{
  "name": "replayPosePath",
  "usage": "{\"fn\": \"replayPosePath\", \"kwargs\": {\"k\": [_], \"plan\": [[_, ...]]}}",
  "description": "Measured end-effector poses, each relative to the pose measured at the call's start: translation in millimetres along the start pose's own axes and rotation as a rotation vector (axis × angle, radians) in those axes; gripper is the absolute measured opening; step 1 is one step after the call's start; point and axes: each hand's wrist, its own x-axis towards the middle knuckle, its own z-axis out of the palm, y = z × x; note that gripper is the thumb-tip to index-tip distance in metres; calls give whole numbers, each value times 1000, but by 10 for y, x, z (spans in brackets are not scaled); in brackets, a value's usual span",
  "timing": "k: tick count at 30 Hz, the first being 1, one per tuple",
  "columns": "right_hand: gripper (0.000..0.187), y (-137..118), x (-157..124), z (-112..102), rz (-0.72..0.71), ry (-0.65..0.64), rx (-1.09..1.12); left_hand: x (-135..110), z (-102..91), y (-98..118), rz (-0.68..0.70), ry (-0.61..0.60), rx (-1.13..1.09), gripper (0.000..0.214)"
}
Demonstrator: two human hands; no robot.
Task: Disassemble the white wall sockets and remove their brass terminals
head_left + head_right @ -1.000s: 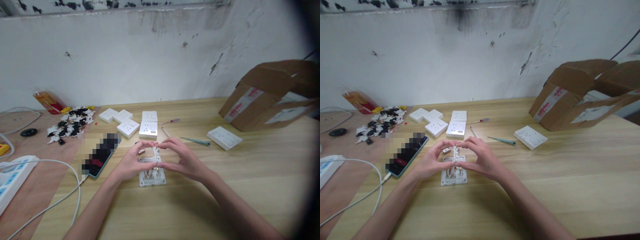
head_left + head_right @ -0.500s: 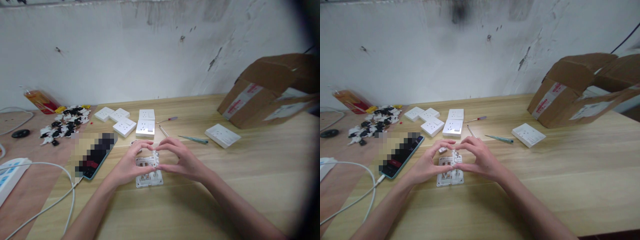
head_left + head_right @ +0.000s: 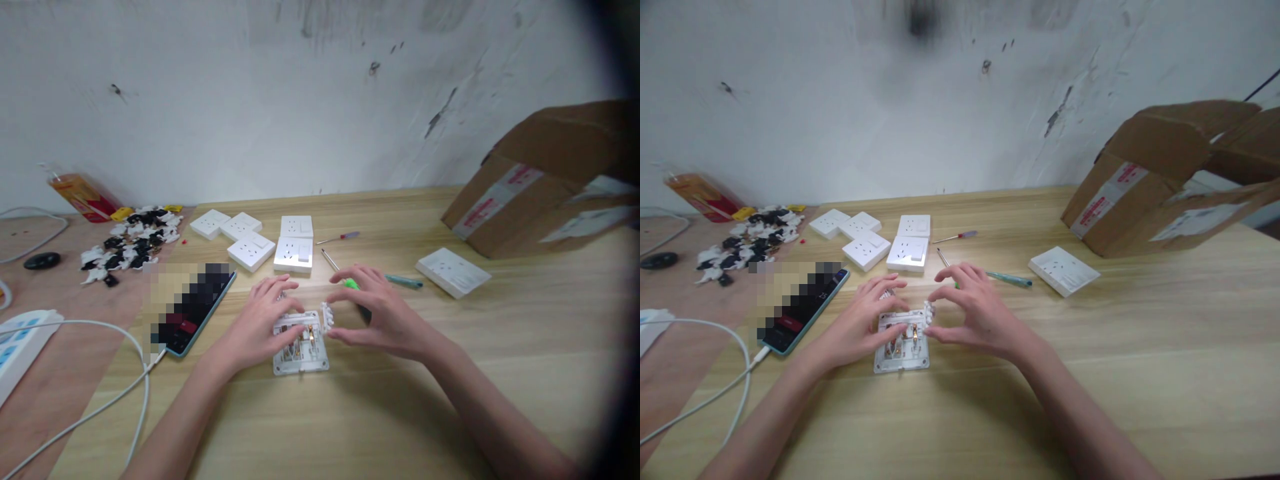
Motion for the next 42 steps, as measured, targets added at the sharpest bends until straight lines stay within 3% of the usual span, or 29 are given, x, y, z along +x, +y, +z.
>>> {"fn": "replayPosePath", "kwargs": {"k": [17, 32, 37, 42], "plan": [[35, -97, -12, 255, -46, -133, 14, -33, -14, -56, 0, -78, 113, 15], [32, -165, 21, 217, -35, -157, 35, -30, -19, -38, -10, -88, 109, 15], [33, -171, 17, 217, -24, -152, 29, -9, -18, -8, 66, -48, 71, 27], [36, -154, 9, 224, -25, -161, 55, 6, -20, 49, 131, -44, 85, 23]]}}
